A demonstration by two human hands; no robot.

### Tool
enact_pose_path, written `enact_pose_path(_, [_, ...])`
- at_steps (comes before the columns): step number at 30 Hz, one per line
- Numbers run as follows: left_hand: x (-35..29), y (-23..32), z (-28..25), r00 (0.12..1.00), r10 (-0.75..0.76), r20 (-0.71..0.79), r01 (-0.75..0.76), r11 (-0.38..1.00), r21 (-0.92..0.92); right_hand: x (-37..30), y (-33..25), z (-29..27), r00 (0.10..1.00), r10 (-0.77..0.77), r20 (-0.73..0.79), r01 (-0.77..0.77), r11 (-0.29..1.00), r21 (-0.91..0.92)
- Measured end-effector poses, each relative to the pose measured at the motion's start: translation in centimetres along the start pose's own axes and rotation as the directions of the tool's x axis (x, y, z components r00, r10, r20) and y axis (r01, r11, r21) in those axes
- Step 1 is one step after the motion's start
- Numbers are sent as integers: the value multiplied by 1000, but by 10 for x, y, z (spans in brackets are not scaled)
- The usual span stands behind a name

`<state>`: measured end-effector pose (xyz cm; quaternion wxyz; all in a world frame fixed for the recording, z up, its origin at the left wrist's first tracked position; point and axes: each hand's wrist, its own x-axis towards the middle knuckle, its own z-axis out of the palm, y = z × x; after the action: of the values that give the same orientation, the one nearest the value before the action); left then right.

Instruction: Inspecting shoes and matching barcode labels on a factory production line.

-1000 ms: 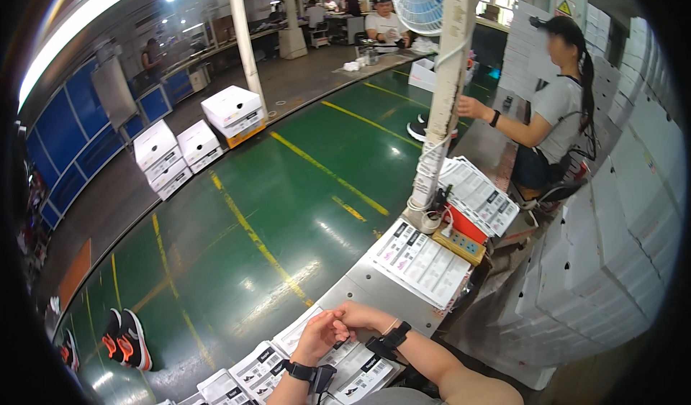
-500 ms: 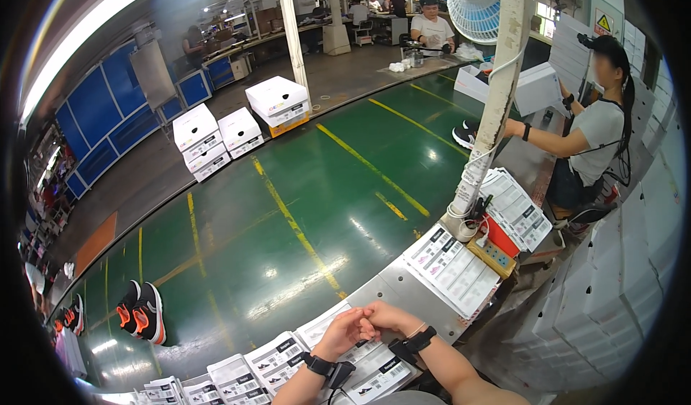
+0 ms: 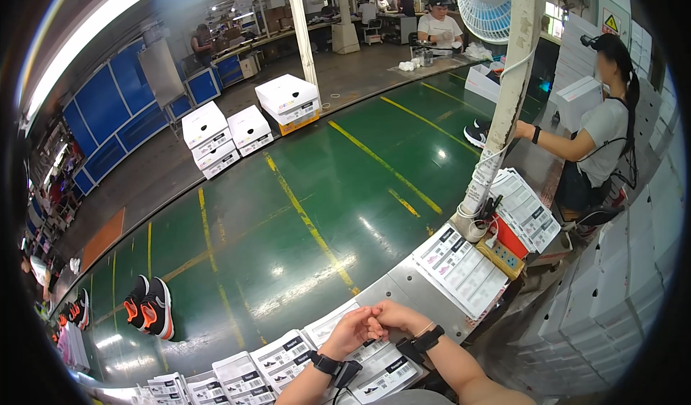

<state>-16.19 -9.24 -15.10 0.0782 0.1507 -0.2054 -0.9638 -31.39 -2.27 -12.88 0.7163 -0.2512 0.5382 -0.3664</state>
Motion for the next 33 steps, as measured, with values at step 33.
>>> enact_pose_path(33, [1, -6, -8, 990, 78, 114, -82, 996, 26, 11, 11, -11, 999, 33, 43, -35, 998, 54])
